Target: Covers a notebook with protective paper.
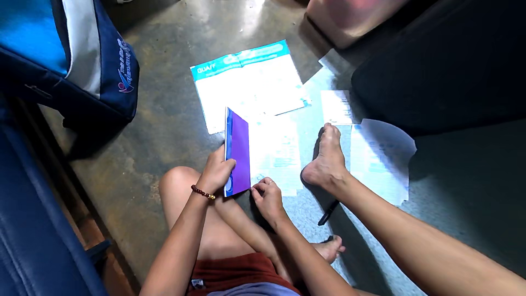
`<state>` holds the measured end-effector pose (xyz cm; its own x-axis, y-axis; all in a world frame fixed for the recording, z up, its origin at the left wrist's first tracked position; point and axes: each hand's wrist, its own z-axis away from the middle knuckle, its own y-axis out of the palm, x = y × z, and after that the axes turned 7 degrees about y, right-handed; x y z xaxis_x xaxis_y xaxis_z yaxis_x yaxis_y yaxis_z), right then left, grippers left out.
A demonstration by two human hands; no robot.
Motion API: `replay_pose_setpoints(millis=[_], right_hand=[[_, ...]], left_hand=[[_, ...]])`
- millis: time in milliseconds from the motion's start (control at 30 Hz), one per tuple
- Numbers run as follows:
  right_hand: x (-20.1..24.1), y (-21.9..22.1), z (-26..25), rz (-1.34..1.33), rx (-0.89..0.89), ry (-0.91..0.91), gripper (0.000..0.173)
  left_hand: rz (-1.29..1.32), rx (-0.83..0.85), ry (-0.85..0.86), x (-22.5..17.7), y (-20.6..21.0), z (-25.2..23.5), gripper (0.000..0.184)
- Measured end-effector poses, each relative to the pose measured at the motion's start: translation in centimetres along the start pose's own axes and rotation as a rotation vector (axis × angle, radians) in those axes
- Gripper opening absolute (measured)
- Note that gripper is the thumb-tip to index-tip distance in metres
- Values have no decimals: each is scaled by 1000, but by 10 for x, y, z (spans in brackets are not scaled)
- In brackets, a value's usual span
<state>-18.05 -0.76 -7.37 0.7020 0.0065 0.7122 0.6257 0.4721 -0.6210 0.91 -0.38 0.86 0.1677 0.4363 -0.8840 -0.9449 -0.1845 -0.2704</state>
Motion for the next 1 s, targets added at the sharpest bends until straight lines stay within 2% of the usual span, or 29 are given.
replay_pose_setpoints(millis=[400,533,733,900,1000], right_hand=[[15,3,1,359,115,-25,25],[18,-5,-3,310,172,24,28],[14,-18,-19,165,171,-32,26],[17,-37,-40,268,314,-60,29],[17,-43,-51,286,355,-112,28]], left_hand=[[-46,4,-6,-1,0,-1,31],[-76,12,9,-6,-6,0,32],[-184,56,99,-16,-20,-5,36],[-353,168,227,-18,-35,-19,39],[-331,187,217,-15,-42,-29,38]])
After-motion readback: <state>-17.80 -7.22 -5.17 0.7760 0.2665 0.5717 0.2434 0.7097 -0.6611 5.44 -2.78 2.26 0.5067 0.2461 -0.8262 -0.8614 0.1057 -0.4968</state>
